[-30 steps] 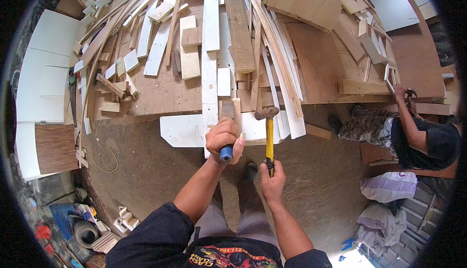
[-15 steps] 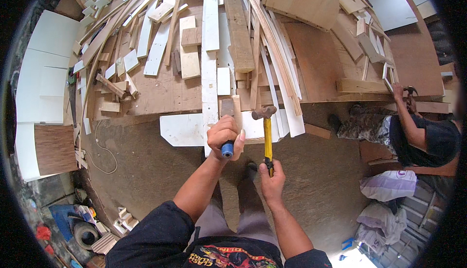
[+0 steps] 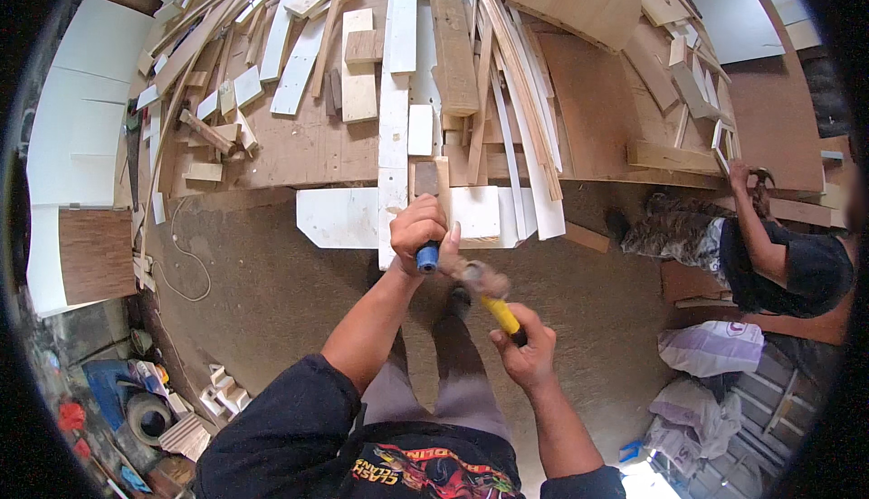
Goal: The person uses a chisel and a hammer to carve into a piece of wood on a workbench, then removes the excess wood by hand.
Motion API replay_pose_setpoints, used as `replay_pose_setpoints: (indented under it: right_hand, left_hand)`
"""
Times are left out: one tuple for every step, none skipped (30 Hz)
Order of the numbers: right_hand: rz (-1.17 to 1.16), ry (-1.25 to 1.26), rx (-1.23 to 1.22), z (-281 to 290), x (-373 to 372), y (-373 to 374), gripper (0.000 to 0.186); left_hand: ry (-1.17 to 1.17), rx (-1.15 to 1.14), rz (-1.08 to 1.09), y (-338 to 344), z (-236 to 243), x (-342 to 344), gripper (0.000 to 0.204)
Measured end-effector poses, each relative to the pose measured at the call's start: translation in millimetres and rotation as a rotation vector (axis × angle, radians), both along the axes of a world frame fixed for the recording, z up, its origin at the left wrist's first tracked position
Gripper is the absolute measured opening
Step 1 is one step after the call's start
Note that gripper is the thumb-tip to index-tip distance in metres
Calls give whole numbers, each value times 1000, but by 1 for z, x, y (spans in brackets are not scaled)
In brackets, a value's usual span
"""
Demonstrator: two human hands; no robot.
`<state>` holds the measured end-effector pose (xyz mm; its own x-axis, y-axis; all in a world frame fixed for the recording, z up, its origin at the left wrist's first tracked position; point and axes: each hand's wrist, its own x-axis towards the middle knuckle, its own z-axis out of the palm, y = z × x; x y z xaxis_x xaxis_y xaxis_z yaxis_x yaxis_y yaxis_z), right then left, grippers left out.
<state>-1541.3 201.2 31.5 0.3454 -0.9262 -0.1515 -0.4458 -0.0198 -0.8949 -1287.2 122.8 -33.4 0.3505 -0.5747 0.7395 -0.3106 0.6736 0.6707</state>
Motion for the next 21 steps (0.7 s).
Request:
replay_pose_setpoints:
  right_hand:
    - [68,16,-71,4,0,0,25]
    - [134,29,-147,7,3,-2,25]
    - [184,80,-224,9,7,-5,22]
    - [186,78,-226,5,4,-2,22]
    - [208,148,-264,-1,2,2,21]
    - [229,218,-301,-5,1,3,21]
    - [232,229,-369,-6,1,4,19]
    - [235,224,-371,-3,3,3,19]
    - [271,214,-443,0,5,1,18]
    - [307,204,-516,4,7,0,18]
    - [310,202,-591,8,11,-2,21]
    - [309,200,-592,4,12,-4,21]
    - [303,259,-616,-3,13,-6,23]
    - [298,322,-638,-7,14,-6,26]
    - [266,329,-602,-10,18,-8,25]
    - [265,330,-600,-9,15,-6,25]
    - [285,315,-626,-5,11,-4,25]
    - [304,300,-652,-1,9,-4,25]
    - [314,252,-651,4,8,-5,24]
    - [312,254,-647,1,9,-5,24]
    - [289,305,-616,-7,12,-7,23]
  left_hand:
    - [5,26,-10,2,-2,0,27]
    - [4,23,-8,3,-3,0,27]
    - [6,20,1,3,-4,0,27]
    - [8,17,11,3,-5,-1,27]
    - [5,13,12,3,-4,-1,27]
    - [5,12,17,2,-2,-2,27]
    - [5,11,22,1,0,-3,28]
    - [1,9,27,2,0,-2,28]
    - [-5,7,32,3,-1,-2,28]
    - [-11,5,37,3,-1,-2,28]
    - [-14,4,37,3,-1,-2,28]
    - [-22,-8,36,2,0,-3,27]
    - [-30,-21,35,2,0,-3,27]
    - [-30,-19,34,2,-2,-3,27]
    - [-33,-25,37,1,-3,-3,27]
    - [-37,-31,39,1,-4,-4,27]
    - [-38,-34,41,1,-4,-4,27]
    - [-31,-12,40,3,-3,-4,27]
    - [-24,9,39,3,-3,-4,28]
    - [-23,12,36,3,-4,-5,28]
    - [-28,7,37,3,-6,-6,28]
